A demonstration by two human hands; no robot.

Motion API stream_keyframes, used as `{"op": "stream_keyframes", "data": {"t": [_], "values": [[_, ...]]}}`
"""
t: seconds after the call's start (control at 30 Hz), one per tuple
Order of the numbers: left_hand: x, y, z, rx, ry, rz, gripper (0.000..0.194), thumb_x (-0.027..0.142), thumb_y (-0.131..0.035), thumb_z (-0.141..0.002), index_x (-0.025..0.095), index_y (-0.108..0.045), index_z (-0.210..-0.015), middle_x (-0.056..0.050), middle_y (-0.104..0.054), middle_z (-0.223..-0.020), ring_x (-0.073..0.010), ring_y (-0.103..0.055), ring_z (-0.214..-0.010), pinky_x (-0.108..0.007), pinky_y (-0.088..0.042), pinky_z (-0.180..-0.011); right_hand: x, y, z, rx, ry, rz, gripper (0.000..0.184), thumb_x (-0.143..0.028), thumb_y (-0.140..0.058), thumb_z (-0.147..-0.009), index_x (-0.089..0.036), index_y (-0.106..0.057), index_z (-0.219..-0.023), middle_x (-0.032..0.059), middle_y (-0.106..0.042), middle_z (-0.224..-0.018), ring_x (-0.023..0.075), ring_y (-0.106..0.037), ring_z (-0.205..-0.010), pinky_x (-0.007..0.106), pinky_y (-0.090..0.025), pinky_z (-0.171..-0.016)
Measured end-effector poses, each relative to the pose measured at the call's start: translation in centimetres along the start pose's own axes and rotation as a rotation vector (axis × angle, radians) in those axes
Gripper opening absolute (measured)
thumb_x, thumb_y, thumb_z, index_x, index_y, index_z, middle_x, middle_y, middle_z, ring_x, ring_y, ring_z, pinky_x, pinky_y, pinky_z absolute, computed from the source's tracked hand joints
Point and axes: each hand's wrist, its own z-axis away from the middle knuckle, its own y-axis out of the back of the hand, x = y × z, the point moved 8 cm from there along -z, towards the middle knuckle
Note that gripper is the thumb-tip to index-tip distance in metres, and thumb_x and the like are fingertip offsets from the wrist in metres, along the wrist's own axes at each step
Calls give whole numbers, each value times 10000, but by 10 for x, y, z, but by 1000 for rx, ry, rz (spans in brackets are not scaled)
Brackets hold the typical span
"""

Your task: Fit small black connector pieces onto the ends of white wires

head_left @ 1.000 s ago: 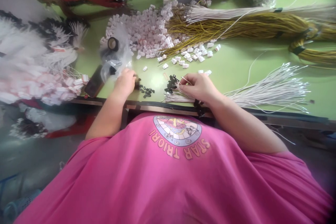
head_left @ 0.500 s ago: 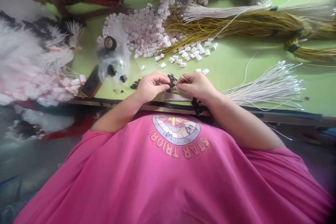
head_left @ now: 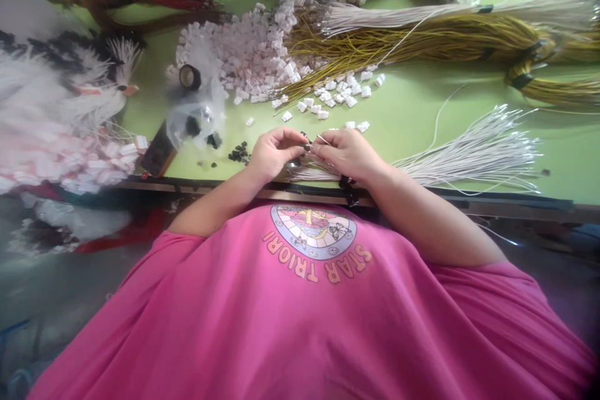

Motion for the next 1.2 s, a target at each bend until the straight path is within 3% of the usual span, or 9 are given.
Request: {"op": "stream_keyframes", "data": {"t": [0.17,0.3,0.43,0.57,0.8,0.93,1.07,1.2], "values": [[-4,2,-1,11,9,-18,207,241,-783,-646,165,-668,-800,-29,-709,-837,-143,-652,-761,-307,-535,-758,0,-1,0,-17,5,4,273,-362,-502,-787,-140,-618,-678,-6,-529,-577,100,-442,-573,238,-338,-560],[-2,4,2,-5,-7,-119,299,396,-757,-695,176,-692,-886,-35,-709,-857,-131,-633,-720,-274,-509,-705,0,-1,0,-12,-8,-2,251,-339,-499,-784,-142,-612,-676,-5,-534,-578,104,-459,-580,239,-350,-575],[13,6,9,-27,-77,-169,325,489,-678,-757,171,-679,-828,-16,-664,-685,-100,-588,-607,-239,-468,-609,1,0,-1,-16,-13,-19,259,-354,-505,-786,-141,-615,-688,-5,-547,-588,105,-463,-586,244,-357,-588],[21,3,13,-75,-72,-80,307,483,-638,-800,182,-677,-845,-9,-646,-675,-77,-554,-544,-225,-438,-538,0,0,0,-23,-6,-29,261,-353,-503,-791,-141,-609,-682,1,-555,-603,105,-466,-592,247,-361,-594],[0,-8,8,-130,104,92,371,476,-751,-683,169,-581,-804,30,-598,-601,-49,-479,-425,-198,-368,-418,-2,-1,0,-34,2,1,260,-350,-499,-796,-150,-590,-656,-14,-513,-575,99,-442,-579,244,-346,-579],[-7,-9,6,-131,131,133,402,500,-756,-665,152,-587,-774,7,-627,-638,-65,-548,-475,-205,-446,-472,-3,-2,0,-36,14,13,257,-340,-492,-797,-147,-596,-664,-15,-504,-576,96,-434,-576,241,-338,-568],[-9,-7,6,-128,132,120,418,402,-850,-549,157,-627,-804,9,-642,-667,-83,-588,-518,-221,-496,-520,-4,-3,0,-38,19,25,255,-338,-493,-797,-139,-615,-694,2,-543,-619,103,-458,-602,243,-344,-576],[-11,-4,7,-94,113,56,303,338,-814,-618,163,-663,-814,15,-633,-638,-85,-587,-516,-238,-510,-543,-4,-3,0,-46,15,13,270,-349,-496,-800,-134,-629,-707,6,-547,-625,105,-458,-603,243,-344,-574]]}}
